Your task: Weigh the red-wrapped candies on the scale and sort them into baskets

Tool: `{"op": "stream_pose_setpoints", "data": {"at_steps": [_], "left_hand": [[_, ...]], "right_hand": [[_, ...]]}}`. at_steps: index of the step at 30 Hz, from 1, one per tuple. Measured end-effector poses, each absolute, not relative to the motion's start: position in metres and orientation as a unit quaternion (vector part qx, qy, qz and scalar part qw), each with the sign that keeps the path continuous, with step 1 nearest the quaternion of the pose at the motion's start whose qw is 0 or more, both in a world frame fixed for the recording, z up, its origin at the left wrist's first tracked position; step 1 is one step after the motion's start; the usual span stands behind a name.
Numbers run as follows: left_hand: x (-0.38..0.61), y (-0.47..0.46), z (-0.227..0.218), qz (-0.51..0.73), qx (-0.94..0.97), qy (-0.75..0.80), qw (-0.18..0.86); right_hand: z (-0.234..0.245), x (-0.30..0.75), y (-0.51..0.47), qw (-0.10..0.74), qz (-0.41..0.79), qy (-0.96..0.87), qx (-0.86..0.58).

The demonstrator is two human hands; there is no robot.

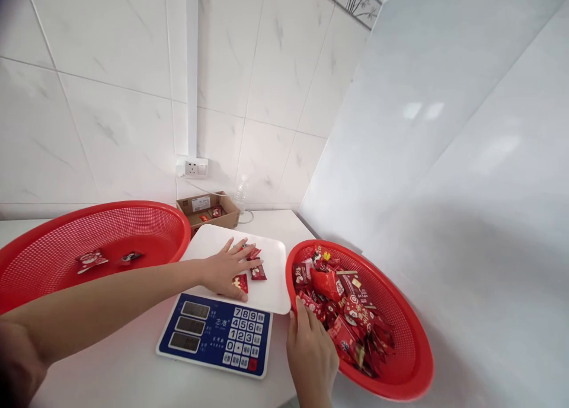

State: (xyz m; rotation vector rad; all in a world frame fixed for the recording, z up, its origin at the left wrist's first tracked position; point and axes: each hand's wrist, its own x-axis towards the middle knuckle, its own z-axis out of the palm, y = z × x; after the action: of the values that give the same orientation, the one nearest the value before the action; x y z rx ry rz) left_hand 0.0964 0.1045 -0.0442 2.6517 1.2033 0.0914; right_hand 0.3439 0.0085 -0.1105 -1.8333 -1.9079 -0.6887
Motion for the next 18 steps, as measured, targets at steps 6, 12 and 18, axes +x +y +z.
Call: {"op": "stream_pose_setpoints", "data": {"at_steps": [6, 12, 18], "left_hand": [[0.118, 0.121, -0.043, 0.035, 0.896, 0.438, 0.067], [0.127, 0.114, -0.041, 0.034, 0.885, 0.465, 0.015], [0.126, 0.106, -0.041, 0.039, 0.873, 0.485, 0.003]], "right_hand": [[-0.11, 0.344, 0.009, 0.208, -0.251, -0.685, -0.651], [-0.115, 0.346, 0.01, 0.221, -0.249, -0.684, -0.649], [-0.112, 0.345, 0.01, 0.219, -0.246, -0.688, -0.646]]}}
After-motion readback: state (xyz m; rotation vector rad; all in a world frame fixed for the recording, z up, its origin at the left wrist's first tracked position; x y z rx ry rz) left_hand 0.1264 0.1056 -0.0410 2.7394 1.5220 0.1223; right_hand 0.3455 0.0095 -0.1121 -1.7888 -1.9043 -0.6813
